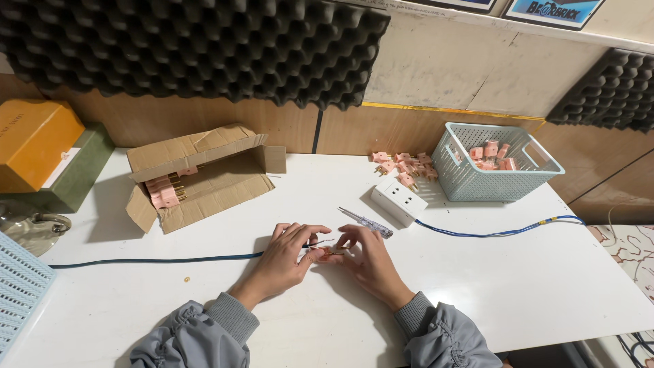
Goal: The person assembles a power plug by inserting wires into the plug base, securing them with a screwdriver, and closing the plug casing.
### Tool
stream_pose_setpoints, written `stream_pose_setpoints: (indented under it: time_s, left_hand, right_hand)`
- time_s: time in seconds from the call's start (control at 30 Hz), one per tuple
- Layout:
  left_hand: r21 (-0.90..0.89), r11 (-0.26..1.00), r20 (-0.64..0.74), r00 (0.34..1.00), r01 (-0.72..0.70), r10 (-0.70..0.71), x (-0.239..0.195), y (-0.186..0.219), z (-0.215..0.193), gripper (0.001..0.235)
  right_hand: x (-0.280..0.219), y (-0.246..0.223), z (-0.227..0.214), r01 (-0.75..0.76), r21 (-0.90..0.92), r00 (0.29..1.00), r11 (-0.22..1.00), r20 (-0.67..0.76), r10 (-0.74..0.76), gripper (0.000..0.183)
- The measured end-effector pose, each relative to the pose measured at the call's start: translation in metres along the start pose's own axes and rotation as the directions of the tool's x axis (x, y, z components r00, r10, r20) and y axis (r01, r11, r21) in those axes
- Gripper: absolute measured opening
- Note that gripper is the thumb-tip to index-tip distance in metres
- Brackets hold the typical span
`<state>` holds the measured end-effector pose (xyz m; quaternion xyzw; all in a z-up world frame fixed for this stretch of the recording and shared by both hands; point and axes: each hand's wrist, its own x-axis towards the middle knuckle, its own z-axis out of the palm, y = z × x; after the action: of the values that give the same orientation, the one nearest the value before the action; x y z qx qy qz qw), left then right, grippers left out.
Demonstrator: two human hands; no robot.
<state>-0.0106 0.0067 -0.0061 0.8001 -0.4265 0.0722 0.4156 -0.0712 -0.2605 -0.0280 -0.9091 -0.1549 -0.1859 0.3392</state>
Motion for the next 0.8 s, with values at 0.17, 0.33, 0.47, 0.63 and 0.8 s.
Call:
stream_pose_setpoints:
  time_s: [0.17, 0.33, 0.47, 0.63, 0.8]
  left_hand:
    - [-0.008, 1.000, -0.052, 0.999, -0.012, 0.011, 0.000, -0.003, 0.003, 0.039]
    - [-0.015, 0.999, -0.069, 0.997, -0.029, 0.028, 0.001, 0.000, 0.001, 0.038]
    - [0.001, 1.000, -0.084, 0.996, -0.015, 0.015, 0.002, 0.001, 0.000, 0.037]
    - [0.017, 1.000, -0.080, 0.997, -0.016, 0.017, 0.001, -0.003, 0.004, 0.037]
    - [0.037, 0.999, -0.077, 0.997, -0.024, 0.027, 0.001, 0.001, 0.002, 0.025]
  right_hand:
    - [0.004, -0.025, -0.009, 0.009, -0.034, 1.000, 0.999, 0.014, -0.008, 0.047]
    - [0.006, -0.032, -0.007, 0.066, -0.073, 0.997, 0.995, 0.037, -0.063, 0.019]
    - [0.005, -0.023, -0.006, 0.083, -0.120, 0.996, 0.989, -0.015, -0.085, 0.013]
    - [0.004, -0.024, -0.013, 0.066, -0.099, 0.997, 0.993, -0.036, -0.069, 0.016]
    - [0.007, -0.026, -0.018, 0.013, -0.041, 0.999, 0.999, 0.041, -0.012, 0.020]
